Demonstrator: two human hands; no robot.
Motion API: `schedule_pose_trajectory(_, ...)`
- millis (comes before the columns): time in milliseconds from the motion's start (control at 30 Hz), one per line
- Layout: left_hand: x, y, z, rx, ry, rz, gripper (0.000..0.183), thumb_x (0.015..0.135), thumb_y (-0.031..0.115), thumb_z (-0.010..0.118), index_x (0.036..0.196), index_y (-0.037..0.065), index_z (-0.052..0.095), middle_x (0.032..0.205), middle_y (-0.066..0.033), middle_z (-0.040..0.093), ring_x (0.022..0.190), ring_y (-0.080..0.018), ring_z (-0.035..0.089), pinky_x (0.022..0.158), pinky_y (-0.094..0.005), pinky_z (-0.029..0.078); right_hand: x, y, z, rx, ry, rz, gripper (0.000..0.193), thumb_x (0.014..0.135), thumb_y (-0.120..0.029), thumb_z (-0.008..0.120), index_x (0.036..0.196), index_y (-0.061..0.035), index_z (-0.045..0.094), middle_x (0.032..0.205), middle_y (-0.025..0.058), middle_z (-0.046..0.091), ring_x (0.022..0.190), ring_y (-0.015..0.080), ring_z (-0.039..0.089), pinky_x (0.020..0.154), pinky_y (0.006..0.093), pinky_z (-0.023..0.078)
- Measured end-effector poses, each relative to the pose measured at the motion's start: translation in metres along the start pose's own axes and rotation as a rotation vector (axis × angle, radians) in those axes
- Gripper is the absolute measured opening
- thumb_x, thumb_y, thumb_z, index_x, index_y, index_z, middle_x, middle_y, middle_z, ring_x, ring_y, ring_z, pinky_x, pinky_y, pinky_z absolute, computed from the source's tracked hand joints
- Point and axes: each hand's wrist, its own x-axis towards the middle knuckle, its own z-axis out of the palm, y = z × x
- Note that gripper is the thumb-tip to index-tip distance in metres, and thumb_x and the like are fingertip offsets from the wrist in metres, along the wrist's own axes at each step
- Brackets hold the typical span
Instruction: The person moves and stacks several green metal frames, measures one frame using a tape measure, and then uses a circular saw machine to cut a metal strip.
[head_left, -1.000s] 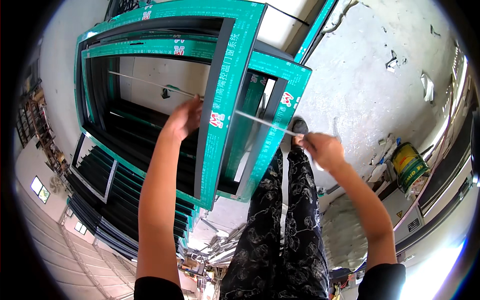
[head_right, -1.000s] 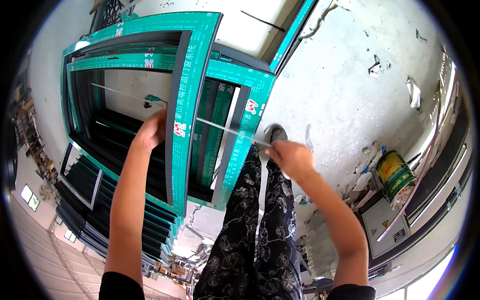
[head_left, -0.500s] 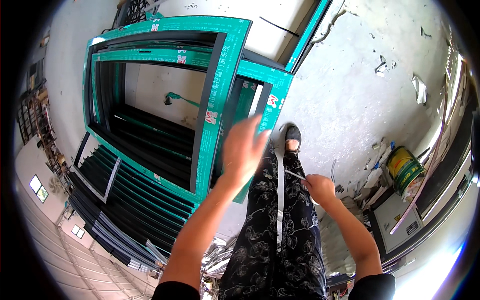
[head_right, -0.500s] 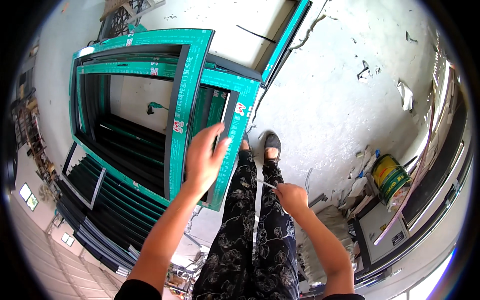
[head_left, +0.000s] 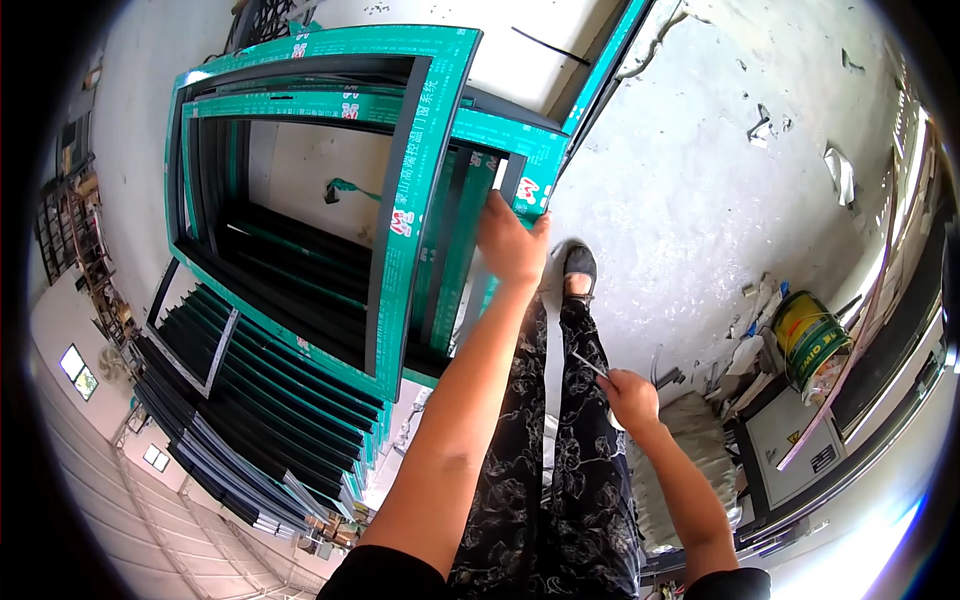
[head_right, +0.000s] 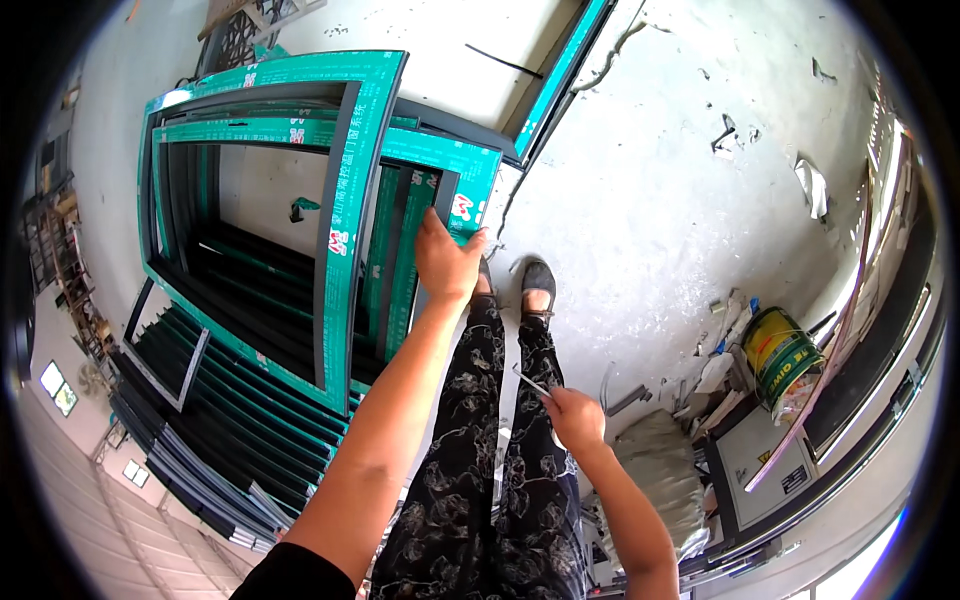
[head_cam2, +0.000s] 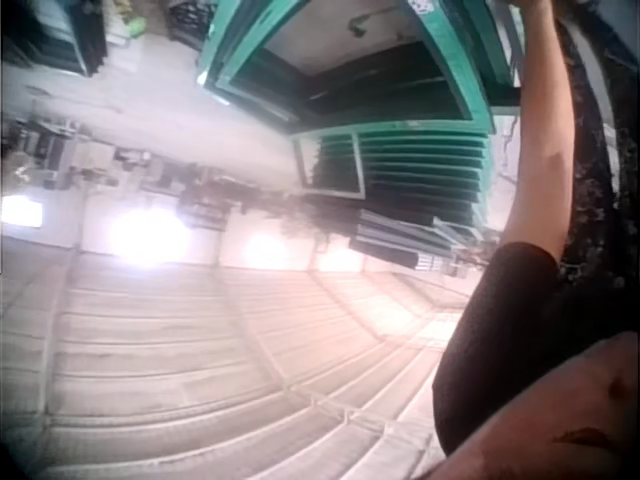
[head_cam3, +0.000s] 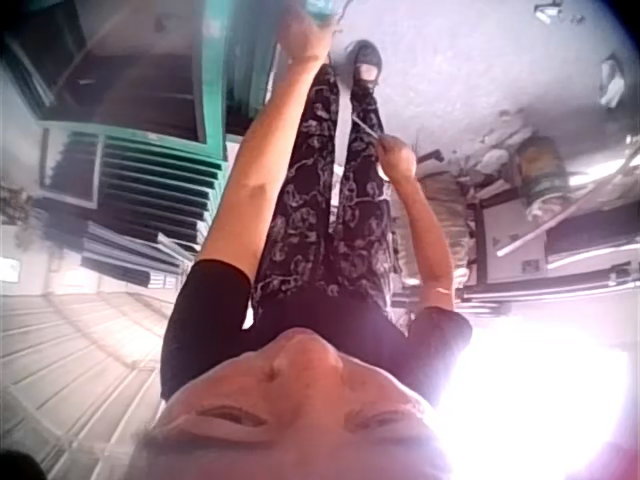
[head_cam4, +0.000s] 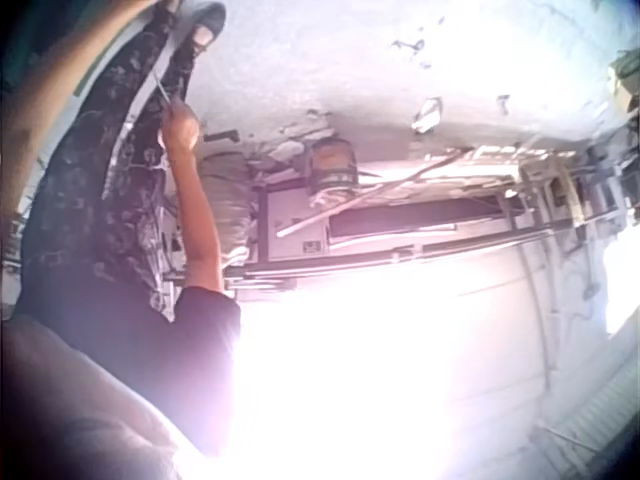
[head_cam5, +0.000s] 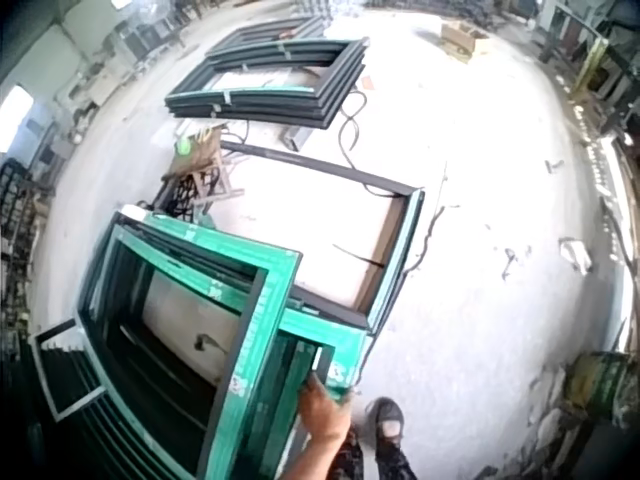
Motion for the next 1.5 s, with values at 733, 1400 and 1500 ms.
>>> schedule_pose_trajectory(733, -0.267, -0.065, -0.142, 0.448, -0.838, 0.586, 0.056, 0.088, 0.043, 0.061, 0.127, 0.003, 0.054, 0.114, -0.0244, 0.061, 0.106, -0.0429, 0.058, 0.089, -0.0527, 0.048, -0.181, 0.025, 0.024, 1.195, 0.375, 0.736, 0.055, 0.095, -0.055, 0.052, 0.082, -0.0058, 0.073, 0.075, 0.0106, 0.069, 0.071, 0.0193, 0.064, 0.072, 0.0377, 0.051)
schedule_pose_trajectory(1400, -0.621, 0.034, -0.184, 0.652, -1.604, 0.736, 0.051, 0.098, 0.044, 0.056, 0.125, 0.001, 0.059, 0.111, -0.0142, 0.068, 0.101, -0.0216, 0.067, 0.077, -0.0338, 0.054, -0.481, 0.055, 0.221, 2.831, 0.768, -0.039, 0.031, 0.100, -0.034, 0.057, 0.101, -0.0032, 0.065, 0.089, 0.0073, 0.071, 0.076, 0.0197, 0.068, 0.070, 0.0360, 0.057)
schedule_pose_trajectory(1500, -0.760, 0.013, -0.184, 1.063, -1.717, 1.046, 0.059, 0.093, 0.045, 0.062, 0.129, -0.001, 0.055, 0.111, -0.0152, 0.068, 0.097, -0.0179, 0.067, 0.077, -0.0300, 0.054, -0.563, 0.085, 0.276, 2.974, 0.935, -0.204, 0.033, 0.101, -0.030, 0.054, 0.109, 0.0020, 0.059, 0.101, 0.0139, 0.069, 0.090, 0.0265, 0.069, 0.086, 0.0414, 0.057)
